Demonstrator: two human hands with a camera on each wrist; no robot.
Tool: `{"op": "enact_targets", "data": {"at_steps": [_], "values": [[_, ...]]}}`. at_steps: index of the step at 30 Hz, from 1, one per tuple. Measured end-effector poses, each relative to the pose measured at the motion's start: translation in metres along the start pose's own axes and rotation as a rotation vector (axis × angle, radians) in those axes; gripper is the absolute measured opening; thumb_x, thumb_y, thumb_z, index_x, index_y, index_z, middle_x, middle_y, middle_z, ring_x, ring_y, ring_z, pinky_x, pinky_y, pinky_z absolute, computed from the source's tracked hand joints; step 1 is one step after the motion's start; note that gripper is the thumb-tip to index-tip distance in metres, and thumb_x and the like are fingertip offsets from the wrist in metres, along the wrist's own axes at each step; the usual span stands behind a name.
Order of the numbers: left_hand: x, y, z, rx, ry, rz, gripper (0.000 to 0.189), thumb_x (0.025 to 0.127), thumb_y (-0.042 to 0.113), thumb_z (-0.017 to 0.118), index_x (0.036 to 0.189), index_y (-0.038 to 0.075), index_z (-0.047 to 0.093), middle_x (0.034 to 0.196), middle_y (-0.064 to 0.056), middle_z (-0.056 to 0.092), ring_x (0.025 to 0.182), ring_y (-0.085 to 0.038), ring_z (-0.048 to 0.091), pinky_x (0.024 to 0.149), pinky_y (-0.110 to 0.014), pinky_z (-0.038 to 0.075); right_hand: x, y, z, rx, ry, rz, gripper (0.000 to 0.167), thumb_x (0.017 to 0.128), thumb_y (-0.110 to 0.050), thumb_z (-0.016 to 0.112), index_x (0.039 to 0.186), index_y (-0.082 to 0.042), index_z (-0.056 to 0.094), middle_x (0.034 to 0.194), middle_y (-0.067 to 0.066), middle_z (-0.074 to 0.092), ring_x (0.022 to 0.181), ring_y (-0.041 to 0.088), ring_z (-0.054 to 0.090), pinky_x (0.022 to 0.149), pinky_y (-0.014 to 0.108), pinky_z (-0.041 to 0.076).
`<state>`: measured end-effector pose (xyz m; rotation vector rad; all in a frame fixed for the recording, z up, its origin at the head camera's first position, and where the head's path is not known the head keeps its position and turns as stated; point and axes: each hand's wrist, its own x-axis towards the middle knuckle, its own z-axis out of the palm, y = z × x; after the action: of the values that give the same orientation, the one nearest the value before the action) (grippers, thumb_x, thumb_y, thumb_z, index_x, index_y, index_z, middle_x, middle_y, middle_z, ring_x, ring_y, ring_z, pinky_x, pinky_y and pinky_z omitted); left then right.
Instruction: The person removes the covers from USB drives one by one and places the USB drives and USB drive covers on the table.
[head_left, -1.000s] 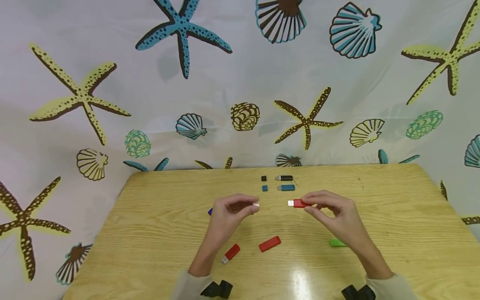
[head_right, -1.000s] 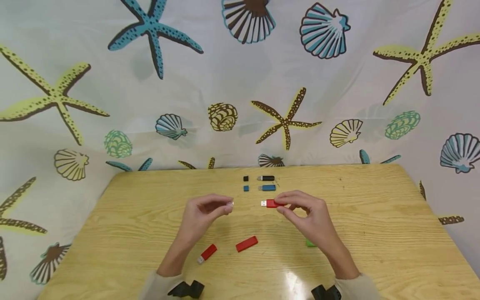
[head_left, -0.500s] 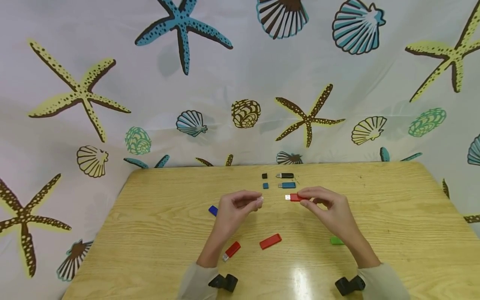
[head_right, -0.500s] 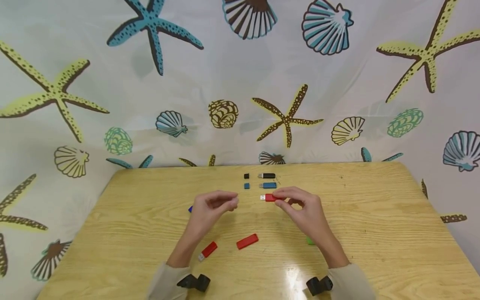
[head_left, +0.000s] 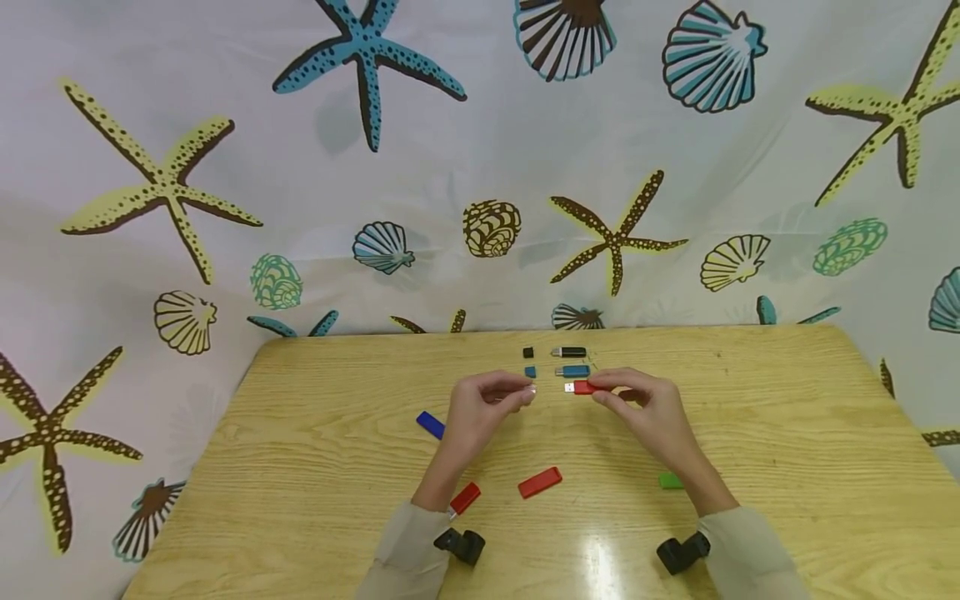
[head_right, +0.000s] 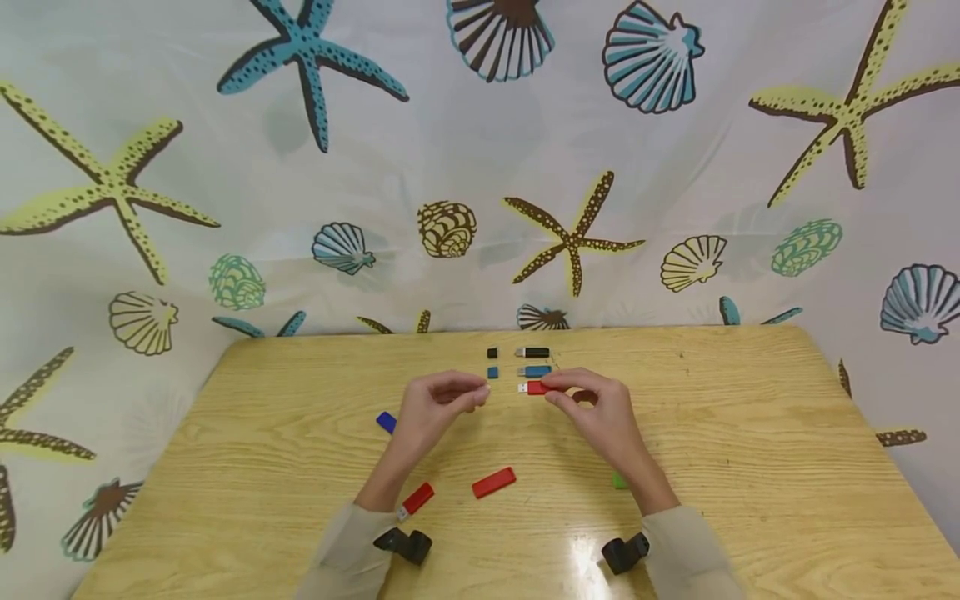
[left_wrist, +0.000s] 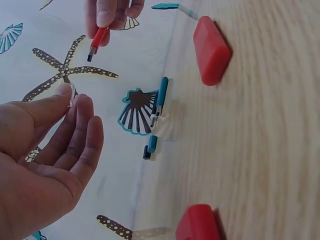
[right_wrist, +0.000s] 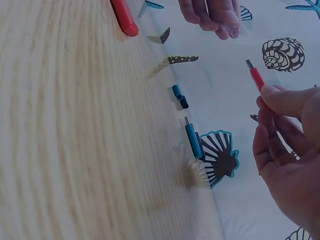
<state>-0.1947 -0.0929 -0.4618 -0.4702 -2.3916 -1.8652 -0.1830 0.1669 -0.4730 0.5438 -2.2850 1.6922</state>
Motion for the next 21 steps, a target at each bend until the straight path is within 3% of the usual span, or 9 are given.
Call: {"op": "enact_targets", "data": {"at_steps": [7,14,21], "values": [[0.008,-0.009,0.002,0.045,0.014,0.004,0.014,0.092,0.013,0.079,0.104,0.005,0.081,0.101,-0.009,0.077,0.088,-0.025,0.072,0.073,-0.030,0.061,0.007,0.008,0.006,-0.008,0.009,0.084,0.018,0.094,-0.008,0.076,0.111,-0.004,0.079,0.115,0.011,0.075,0.110,0.030,0.068,0.082,0.025,0.058],[0.014,-0.017,0.005,0.096,0.016,-0.029,0.015,0.091,0.012,0.080,0.103,0.003,0.081,0.101,-0.007,0.077,0.091,-0.022,0.072,0.082,-0.034,0.060,0.012,0.016,0.009,-0.030,0.025,0.151,0.018,0.094,-0.009,0.076,0.111,-0.006,0.080,0.113,0.010,0.076,0.109,0.028,0.069,0.080,0.020,0.056],[0.019,-0.024,0.010,0.152,0.024,-0.070,0.013,0.092,0.010,0.079,0.103,0.003,0.081,0.099,-0.008,0.077,0.089,-0.020,0.072,0.081,-0.036,0.059,0.014,0.023,0.013,-0.059,0.030,0.222,0.018,0.094,-0.011,0.076,0.111,-0.007,0.081,0.113,0.010,0.076,0.111,0.026,0.068,0.080,0.021,0.055]]}}
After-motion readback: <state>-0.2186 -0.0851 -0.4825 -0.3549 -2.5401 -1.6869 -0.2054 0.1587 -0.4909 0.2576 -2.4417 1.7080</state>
